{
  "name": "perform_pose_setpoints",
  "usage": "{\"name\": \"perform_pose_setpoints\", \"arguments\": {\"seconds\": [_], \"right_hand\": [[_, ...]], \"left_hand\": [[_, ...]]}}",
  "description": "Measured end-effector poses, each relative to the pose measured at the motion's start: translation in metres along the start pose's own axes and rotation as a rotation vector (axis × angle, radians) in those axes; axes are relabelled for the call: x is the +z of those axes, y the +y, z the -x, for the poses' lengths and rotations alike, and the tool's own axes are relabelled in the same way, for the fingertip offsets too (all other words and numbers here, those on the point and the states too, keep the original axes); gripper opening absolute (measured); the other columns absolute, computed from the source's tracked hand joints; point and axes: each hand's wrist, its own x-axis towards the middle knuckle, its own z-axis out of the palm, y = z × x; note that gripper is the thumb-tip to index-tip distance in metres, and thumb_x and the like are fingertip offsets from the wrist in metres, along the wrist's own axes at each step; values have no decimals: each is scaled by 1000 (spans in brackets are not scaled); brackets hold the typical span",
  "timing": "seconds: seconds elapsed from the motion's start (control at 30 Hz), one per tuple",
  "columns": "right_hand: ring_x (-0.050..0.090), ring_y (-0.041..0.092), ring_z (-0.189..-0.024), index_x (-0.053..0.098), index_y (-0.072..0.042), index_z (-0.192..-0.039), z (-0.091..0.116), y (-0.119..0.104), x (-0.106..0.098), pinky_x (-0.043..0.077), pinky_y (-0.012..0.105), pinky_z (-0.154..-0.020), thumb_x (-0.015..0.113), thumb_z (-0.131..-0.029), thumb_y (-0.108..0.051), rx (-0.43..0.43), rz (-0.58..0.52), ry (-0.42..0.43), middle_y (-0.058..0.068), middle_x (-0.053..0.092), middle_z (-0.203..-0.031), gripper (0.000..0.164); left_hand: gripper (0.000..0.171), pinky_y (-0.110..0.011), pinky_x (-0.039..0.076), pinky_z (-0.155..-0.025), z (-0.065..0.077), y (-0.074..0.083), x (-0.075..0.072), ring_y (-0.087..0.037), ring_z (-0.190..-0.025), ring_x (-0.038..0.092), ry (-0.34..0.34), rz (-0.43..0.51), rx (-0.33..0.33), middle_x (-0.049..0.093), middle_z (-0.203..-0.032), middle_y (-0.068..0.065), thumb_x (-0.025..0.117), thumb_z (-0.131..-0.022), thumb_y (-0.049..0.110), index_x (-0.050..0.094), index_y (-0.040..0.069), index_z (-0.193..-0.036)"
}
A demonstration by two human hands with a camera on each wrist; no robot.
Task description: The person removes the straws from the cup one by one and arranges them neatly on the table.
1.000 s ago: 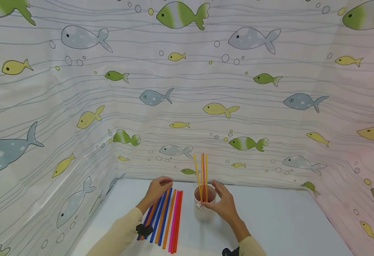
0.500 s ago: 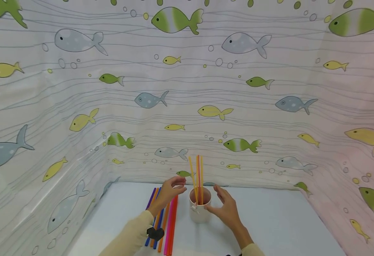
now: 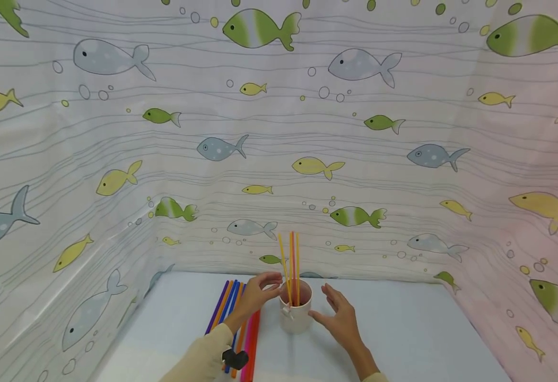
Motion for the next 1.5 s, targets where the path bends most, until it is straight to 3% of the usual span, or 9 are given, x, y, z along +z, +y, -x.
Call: {"name": "perform_pose_setpoints", "arguments": {"seconds": [0.23,0.33,0.5,0.6,0.73,0.87,1.2,1.37,1.5], "right_hand": [[54,37,-122,50,5,-136,-6,37,5,44,36,-98,84,-75,-13,16,-46,62,22,59,-129,72],[57,35,-119,53,4,-134,-16,41,2,48,33,-95,81,-80,-20,13,-19,76,20,61,-126,66],[63,29,-111,57,-1,-131,-44,26,-6,53,25,-87,78,-84,-21,44,-28,83,15,66,-120,55],[64,25,-108,61,-6,-128,-65,10,-11,53,20,-85,75,-87,-22,63,-43,71,12,67,-118,47],[64,21,-105,65,-10,-124,-91,-10,-12,54,29,-89,72,-89,-28,69,-1,51,8,68,-117,40],[65,20,-102,68,-8,-120,-105,-21,-7,52,42,-93,72,-89,-30,72,46,41,7,69,-113,38],[67,23,-97,70,-5,-115,-110,-17,16,55,42,-86,74,-88,-22,118,101,31,8,72,-104,32],[66,25,-99,70,-5,-115,-108,-9,24,55,41,-86,75,-88,-22,197,105,6,8,72,-104,32],[67,24,-98,71,-6,-113,-105,-7,29,56,38,-85,75,-87,-22,248,88,-9,8,72,-103,31]], "left_hand": [[37,-39,52,-91,4,-1,3,-41,-110,60,7,-52,55,61,-117,-28,69,-87,-4,57,-13,-121],[37,-42,50,-94,5,1,3,-38,-113,59,-5,-65,37,62,-119,-25,68,-89,-1,57,-10,-123],[37,-48,44,-100,3,5,2,-38,-119,56,-32,-44,-26,60,-125,-24,65,-92,3,56,-5,-128],[38,-43,46,-99,-2,-5,1,-35,-120,56,-22,-55,-35,61,-126,-20,65,-92,3,57,-2,-129],[39,-34,47,-98,-8,-15,0,-28,-120,57,-5,-70,-49,62,-126,-12,67,-92,7,58,2,-130],[41,-35,47,-99,-11,-17,0,-23,-119,58,-5,-72,-60,63,-125,-8,69,-91,10,58,3,-130],[43,-27,48,-96,-10,-19,2,-19,-118,59,-11,-84,-111,65,-123,-4,70,-91,18,58,3,-130],[43,-29,48,-96,-7,-18,2,-26,-121,57,-16,-60,-104,63,-126,-10,68,-93,14,56,0,-131],[42,-28,48,-97,-6,-24,3,-23,-119,58,-7,-51,-103,63,-126,-8,68,-93,15,57,2,-131]]}}
